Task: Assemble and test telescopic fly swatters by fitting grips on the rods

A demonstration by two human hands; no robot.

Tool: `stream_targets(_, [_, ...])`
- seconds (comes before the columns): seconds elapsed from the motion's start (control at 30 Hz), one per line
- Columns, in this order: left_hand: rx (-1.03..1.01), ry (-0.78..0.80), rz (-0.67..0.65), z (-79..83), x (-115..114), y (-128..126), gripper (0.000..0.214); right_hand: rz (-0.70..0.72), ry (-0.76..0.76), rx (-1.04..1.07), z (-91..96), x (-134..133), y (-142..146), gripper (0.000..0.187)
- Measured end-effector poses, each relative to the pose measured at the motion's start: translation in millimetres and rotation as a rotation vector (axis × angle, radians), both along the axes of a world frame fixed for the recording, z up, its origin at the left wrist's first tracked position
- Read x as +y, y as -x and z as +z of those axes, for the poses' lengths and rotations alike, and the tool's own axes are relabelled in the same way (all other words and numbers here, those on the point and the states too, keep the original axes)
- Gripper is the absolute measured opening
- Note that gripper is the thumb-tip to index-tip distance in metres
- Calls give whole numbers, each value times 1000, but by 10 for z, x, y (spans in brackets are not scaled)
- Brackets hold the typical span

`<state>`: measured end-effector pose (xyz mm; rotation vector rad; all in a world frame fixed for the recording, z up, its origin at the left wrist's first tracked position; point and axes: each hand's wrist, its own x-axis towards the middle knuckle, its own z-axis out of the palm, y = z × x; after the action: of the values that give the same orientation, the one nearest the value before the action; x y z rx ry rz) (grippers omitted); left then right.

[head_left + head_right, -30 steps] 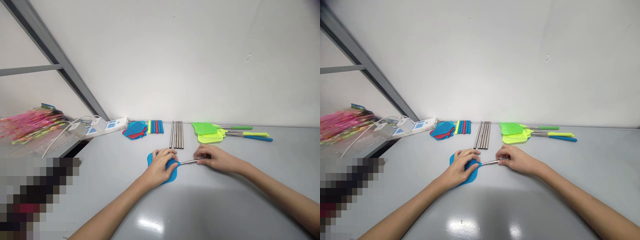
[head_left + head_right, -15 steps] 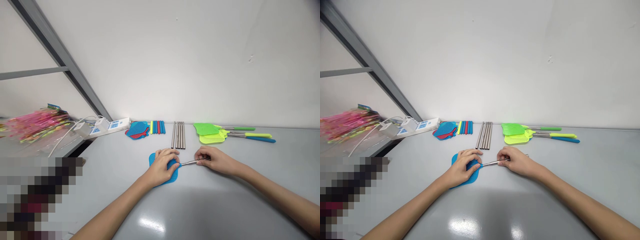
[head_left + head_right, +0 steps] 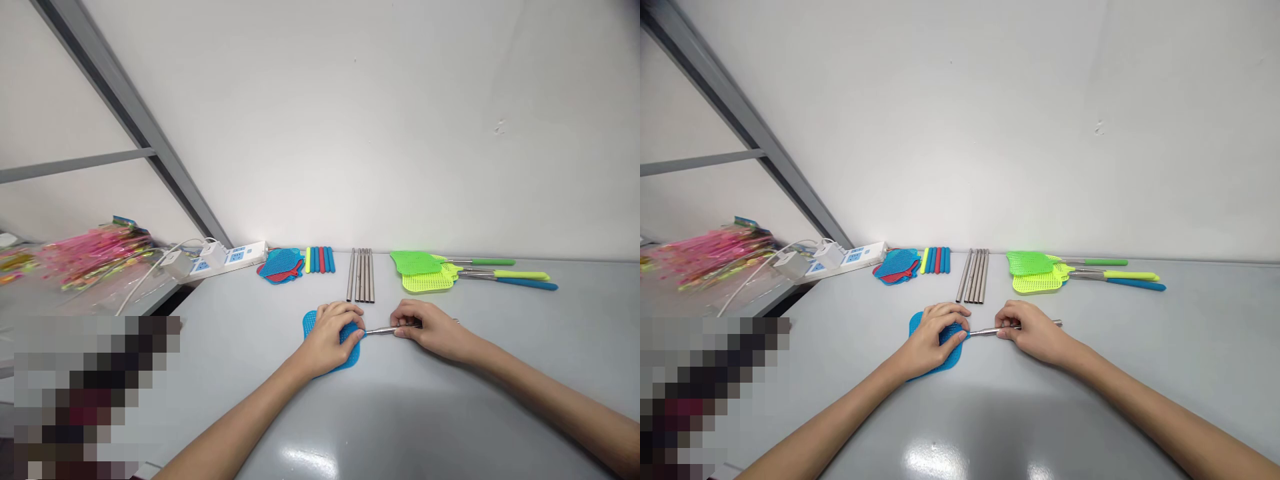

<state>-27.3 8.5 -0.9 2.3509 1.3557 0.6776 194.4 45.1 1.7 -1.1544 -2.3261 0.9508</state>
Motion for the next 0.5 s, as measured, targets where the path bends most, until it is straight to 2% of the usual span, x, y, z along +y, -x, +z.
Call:
stream_targets(0.33, [1, -20, 1, -17, 18, -2, 12, -35, -16, 36, -43, -5, 54, 10])
stream_targets(0.5, [6, -6, -11, -9, 24, 8, 14, -72, 14, 101, -6, 15, 60, 22])
